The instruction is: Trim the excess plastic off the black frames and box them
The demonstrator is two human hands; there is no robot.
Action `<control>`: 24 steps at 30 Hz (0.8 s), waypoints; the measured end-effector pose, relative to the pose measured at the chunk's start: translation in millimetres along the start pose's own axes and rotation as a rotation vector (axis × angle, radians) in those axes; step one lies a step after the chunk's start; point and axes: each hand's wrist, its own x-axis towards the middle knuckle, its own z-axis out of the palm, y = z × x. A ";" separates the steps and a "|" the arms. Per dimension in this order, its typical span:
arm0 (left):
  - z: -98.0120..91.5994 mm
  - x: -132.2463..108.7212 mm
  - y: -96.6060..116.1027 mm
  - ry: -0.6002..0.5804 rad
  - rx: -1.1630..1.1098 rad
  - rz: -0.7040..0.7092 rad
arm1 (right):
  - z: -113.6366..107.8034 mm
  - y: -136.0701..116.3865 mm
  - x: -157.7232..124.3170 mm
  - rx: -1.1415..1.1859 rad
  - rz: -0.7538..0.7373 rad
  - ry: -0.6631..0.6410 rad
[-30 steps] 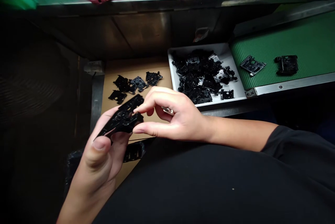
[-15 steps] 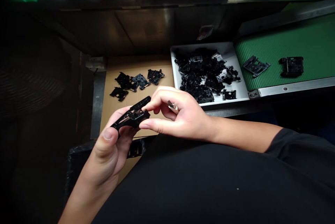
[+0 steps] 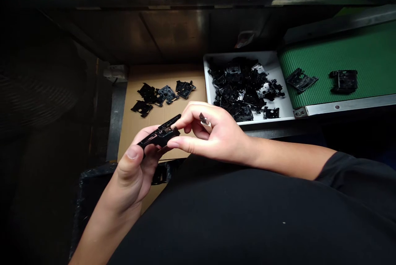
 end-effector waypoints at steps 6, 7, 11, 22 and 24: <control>2.9 -2.6 -5.6 0.003 -0.015 -0.008 | -1.2 -1.8 -3.0 -0.029 0.053 -0.017; 2.4 -3.4 -7.4 0.012 -0.010 -0.010 | -1.1 -1.6 -3.7 -0.028 0.056 -0.017; 2.5 -8.6 -11.1 0.020 0.001 0.013 | -0.1 -0.4 -5.7 -0.021 0.062 -0.024; -12.5 -15.7 -5.3 0.208 0.397 0.510 | -1.8 4.7 -6.5 0.002 -0.020 -0.204; -18.5 -17.7 -0.5 0.237 0.546 0.637 | -1.4 3.8 -6.4 -0.047 -0.067 -0.217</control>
